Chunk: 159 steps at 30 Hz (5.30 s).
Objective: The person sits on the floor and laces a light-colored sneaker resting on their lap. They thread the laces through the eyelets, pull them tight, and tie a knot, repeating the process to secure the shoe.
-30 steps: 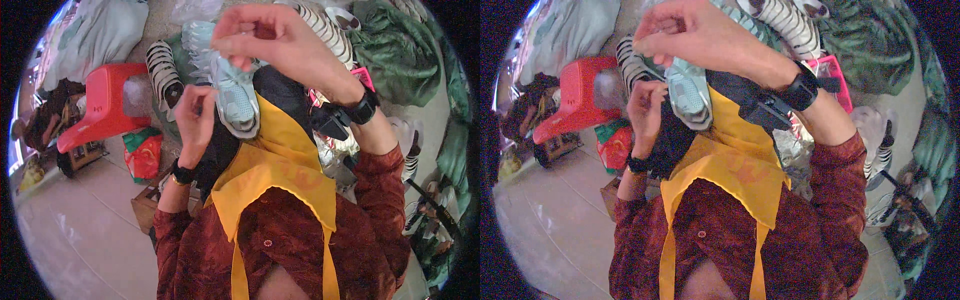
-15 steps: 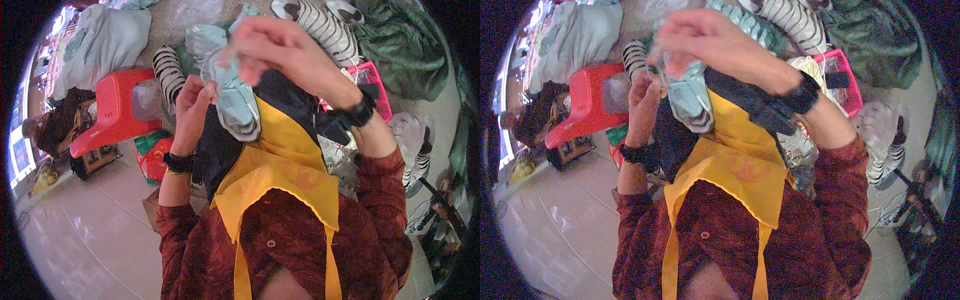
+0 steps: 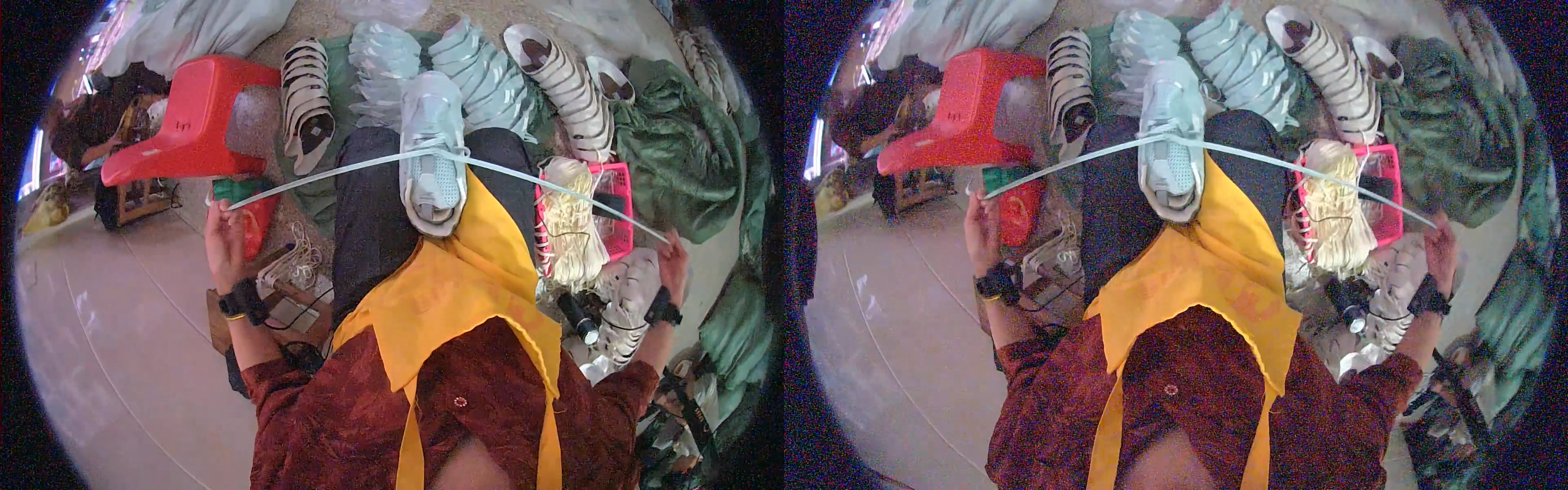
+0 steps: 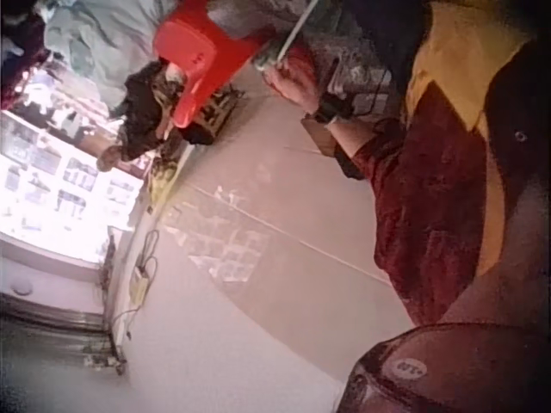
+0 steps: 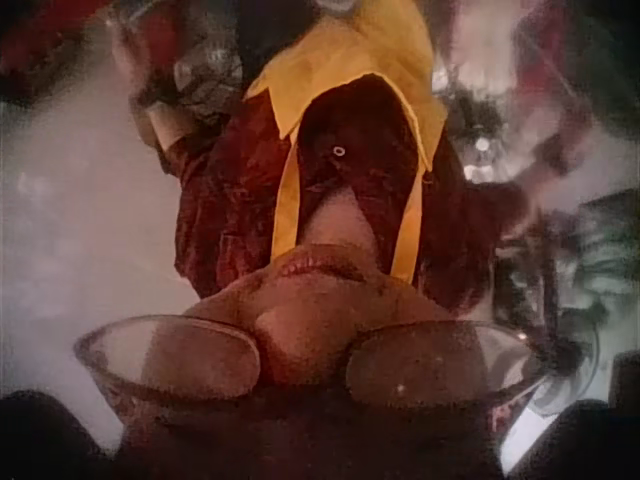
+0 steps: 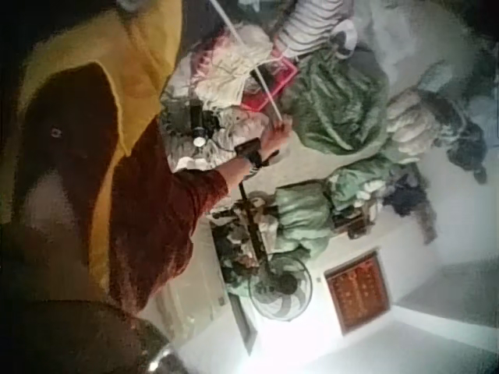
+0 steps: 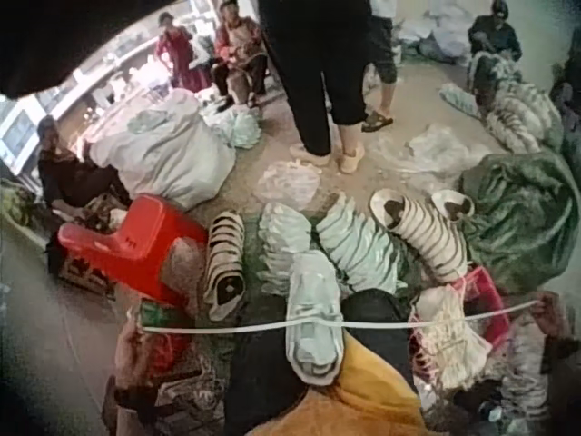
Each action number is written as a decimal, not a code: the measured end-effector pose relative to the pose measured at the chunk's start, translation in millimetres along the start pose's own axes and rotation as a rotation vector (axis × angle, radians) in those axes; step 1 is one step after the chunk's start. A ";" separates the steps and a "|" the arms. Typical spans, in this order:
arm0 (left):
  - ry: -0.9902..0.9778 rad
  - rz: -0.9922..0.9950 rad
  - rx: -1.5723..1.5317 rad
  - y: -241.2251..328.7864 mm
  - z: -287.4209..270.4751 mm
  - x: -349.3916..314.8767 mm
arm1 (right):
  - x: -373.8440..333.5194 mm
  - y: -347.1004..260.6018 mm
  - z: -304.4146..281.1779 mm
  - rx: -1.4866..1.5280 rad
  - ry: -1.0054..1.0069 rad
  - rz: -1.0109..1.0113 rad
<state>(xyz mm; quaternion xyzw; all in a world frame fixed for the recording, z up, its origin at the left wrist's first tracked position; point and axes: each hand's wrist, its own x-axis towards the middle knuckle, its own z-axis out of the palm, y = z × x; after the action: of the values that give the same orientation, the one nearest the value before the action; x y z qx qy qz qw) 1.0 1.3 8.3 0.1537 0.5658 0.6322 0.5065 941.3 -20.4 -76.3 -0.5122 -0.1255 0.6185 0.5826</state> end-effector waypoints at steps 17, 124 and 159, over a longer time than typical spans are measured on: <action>-0.630 0.686 1.043 -85.9 220.3 -28.4 | -26.0 162.6 431.3 -0.846 -0.594 -0.184; -0.599 0.688 1.381 -31.4 143.1 -34.7 | -55.2 140.7 431.0 -1.439 -0.498 -0.861; 0.105 0.786 1.619 65.0 -81.1 12.4 | 15.9 35.8 165.5 -1.440 0.186 -0.717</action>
<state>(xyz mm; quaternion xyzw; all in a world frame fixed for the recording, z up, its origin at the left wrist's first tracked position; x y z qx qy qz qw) -97.0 -24.0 34.9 0.6166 0.7670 0.1739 -0.0362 794.4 55.8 -37.5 -0.7394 -0.6006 0.1164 0.2810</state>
